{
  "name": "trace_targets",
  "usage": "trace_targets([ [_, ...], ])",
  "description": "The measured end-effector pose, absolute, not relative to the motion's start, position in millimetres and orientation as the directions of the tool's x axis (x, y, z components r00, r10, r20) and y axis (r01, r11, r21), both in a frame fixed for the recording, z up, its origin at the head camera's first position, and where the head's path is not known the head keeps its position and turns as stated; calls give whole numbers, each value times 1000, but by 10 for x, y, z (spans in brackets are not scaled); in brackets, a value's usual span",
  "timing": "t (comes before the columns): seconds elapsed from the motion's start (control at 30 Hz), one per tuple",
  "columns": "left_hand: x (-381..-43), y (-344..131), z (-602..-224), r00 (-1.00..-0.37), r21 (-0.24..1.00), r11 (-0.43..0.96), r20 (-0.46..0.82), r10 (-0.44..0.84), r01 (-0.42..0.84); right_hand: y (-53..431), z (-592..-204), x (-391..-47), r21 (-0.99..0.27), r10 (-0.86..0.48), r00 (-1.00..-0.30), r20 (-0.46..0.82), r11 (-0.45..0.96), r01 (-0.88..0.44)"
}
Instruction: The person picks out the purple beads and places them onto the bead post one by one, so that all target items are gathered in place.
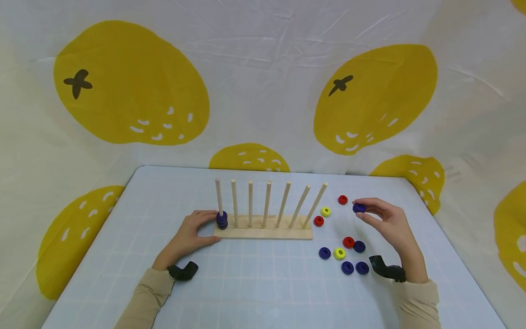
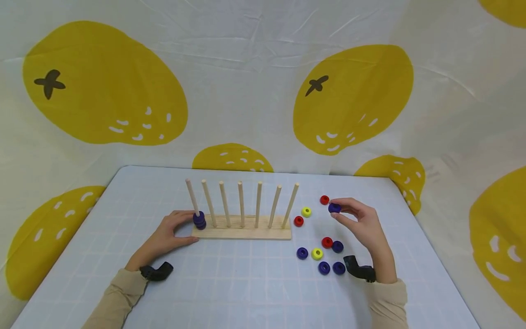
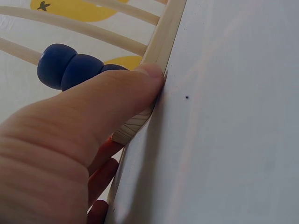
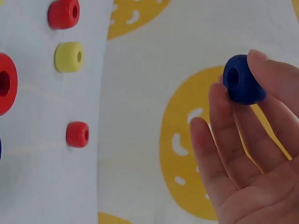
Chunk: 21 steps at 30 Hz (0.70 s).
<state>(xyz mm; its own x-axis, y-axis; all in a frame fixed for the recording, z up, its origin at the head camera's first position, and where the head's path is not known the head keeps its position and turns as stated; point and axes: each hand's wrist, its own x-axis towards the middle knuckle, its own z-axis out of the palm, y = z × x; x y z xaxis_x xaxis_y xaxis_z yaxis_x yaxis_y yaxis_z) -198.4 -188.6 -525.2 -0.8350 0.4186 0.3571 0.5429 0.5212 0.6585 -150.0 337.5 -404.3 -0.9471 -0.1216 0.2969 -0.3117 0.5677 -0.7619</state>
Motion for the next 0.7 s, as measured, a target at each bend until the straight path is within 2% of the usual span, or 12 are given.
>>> trace_targets([
  [0.7,-1994,-1884,-5260,-830,648,524,372,417,553,3064,-3788,-1422,-797,26,-927,375,520,-308],
])
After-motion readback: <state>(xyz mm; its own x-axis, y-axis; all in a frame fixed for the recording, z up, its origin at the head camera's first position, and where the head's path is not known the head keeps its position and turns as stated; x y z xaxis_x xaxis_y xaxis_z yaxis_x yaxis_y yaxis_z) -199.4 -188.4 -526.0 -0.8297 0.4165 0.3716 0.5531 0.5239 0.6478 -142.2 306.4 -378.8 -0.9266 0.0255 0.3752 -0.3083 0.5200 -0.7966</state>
